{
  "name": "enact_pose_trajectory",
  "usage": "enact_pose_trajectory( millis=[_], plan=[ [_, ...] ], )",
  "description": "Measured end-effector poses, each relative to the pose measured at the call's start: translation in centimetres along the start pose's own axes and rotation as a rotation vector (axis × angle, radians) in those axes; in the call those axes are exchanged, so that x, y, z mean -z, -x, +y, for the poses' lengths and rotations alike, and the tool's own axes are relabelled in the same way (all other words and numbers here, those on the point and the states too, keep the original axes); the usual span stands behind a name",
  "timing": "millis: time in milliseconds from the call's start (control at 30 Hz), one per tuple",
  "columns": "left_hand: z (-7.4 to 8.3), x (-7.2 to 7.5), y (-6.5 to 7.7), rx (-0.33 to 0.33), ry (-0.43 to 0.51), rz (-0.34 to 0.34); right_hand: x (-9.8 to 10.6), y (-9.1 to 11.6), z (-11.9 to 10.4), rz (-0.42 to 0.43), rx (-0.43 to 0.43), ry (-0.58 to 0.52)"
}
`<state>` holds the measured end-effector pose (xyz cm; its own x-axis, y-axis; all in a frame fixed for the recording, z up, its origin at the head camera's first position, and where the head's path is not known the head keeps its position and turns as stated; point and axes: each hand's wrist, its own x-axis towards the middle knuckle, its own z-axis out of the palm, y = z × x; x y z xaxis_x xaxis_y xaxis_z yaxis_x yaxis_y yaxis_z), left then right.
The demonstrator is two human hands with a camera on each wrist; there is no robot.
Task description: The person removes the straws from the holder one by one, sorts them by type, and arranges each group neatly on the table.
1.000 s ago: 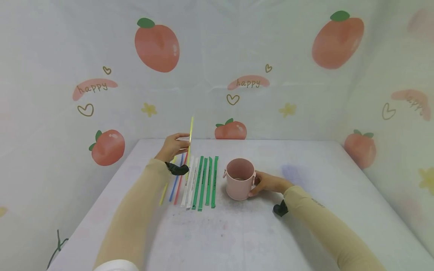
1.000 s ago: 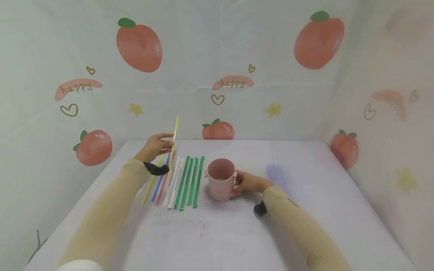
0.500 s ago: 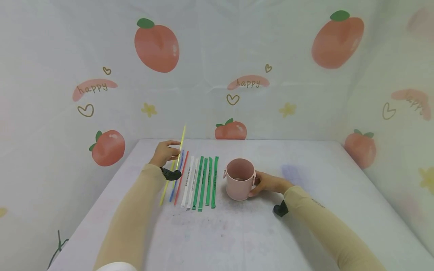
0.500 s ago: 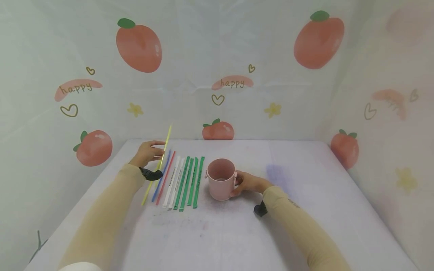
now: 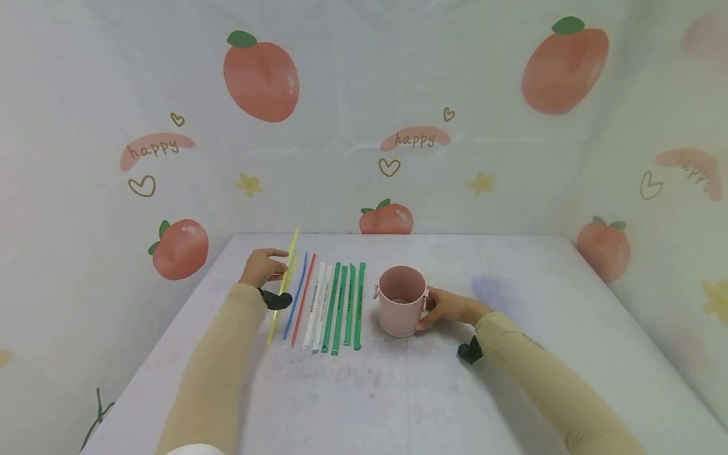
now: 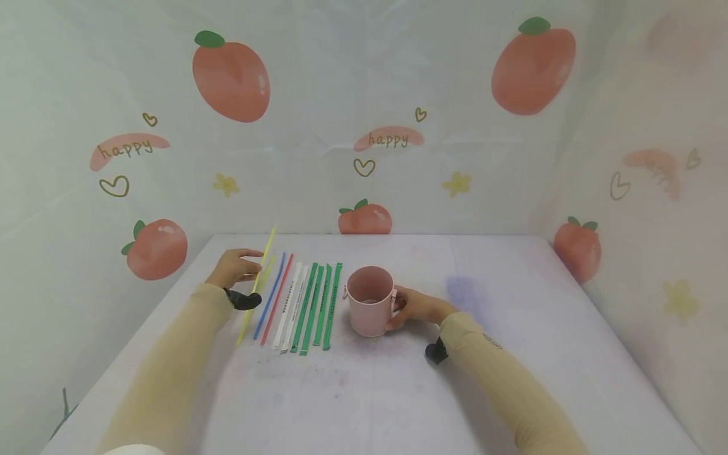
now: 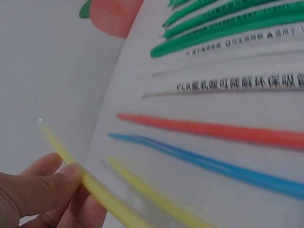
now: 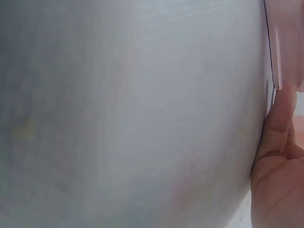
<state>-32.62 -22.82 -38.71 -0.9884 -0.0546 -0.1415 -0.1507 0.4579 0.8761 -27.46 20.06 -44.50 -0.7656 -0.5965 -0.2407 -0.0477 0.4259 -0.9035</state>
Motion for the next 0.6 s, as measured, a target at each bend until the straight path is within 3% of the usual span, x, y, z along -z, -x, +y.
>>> enact_pose_trajectory(
  millis=[267, 600],
  plan=[
    [-1.7, 0.8, -0.4, 0.100, -0.033, 0.013, 0.0, 0.0, 0.1, 0.003, -0.008, 0.009],
    [-3.2, 1.3, -0.3, 0.161, -0.066, -0.015, 0.0, 0.0, 0.1, -0.004, -0.006, 0.006]
  ],
)
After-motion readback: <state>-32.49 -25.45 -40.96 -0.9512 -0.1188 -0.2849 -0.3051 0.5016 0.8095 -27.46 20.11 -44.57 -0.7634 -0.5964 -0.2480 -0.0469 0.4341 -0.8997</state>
